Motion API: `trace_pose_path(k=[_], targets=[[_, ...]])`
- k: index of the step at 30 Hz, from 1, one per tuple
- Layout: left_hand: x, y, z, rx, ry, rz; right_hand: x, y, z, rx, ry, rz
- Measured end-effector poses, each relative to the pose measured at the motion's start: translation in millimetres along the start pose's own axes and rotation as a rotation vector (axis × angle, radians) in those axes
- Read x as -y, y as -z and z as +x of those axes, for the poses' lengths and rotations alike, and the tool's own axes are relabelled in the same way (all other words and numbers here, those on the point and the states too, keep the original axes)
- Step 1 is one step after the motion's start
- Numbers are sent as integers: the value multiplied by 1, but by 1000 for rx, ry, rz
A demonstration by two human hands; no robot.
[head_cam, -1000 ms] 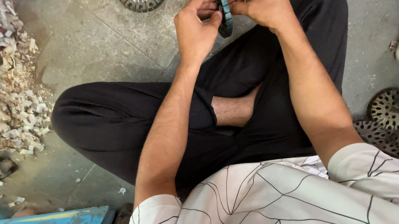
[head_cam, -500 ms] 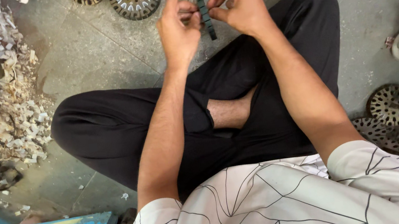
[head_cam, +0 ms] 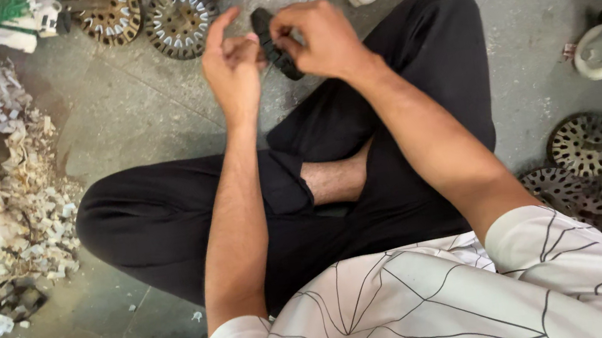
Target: The person sits on the floor and inserts small white rectangular pieces into the slots of circular metal motor stators. They handle the stators one at a time, picking up pieces from a nearby container and placing them into the slots by hand.
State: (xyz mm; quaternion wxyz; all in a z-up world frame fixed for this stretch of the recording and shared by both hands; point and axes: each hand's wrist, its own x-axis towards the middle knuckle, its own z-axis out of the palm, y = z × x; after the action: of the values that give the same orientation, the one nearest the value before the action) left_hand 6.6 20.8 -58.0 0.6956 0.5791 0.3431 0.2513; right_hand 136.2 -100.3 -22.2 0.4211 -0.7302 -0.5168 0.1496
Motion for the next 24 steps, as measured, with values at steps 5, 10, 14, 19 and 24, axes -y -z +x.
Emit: trace_pose_path(k=[5, 10, 14, 19, 24], targets=[[9, 0, -6, -138, -157, 308, -19, -14, 1, -74, -27, 88], [29, 10, 9, -203, -25, 92, -73, 8, -1, -378, -296, 381], [37, 23, 13, -46, -46, 492, -134, 41, -20, -699, -380, 418], [26, 27, 9, 251, -41, 741, -189, 56, -27, -998, -610, 957], [13, 18, 3, 359, 10, 761, -213, 45, -15, -1183, -703, 1096]])
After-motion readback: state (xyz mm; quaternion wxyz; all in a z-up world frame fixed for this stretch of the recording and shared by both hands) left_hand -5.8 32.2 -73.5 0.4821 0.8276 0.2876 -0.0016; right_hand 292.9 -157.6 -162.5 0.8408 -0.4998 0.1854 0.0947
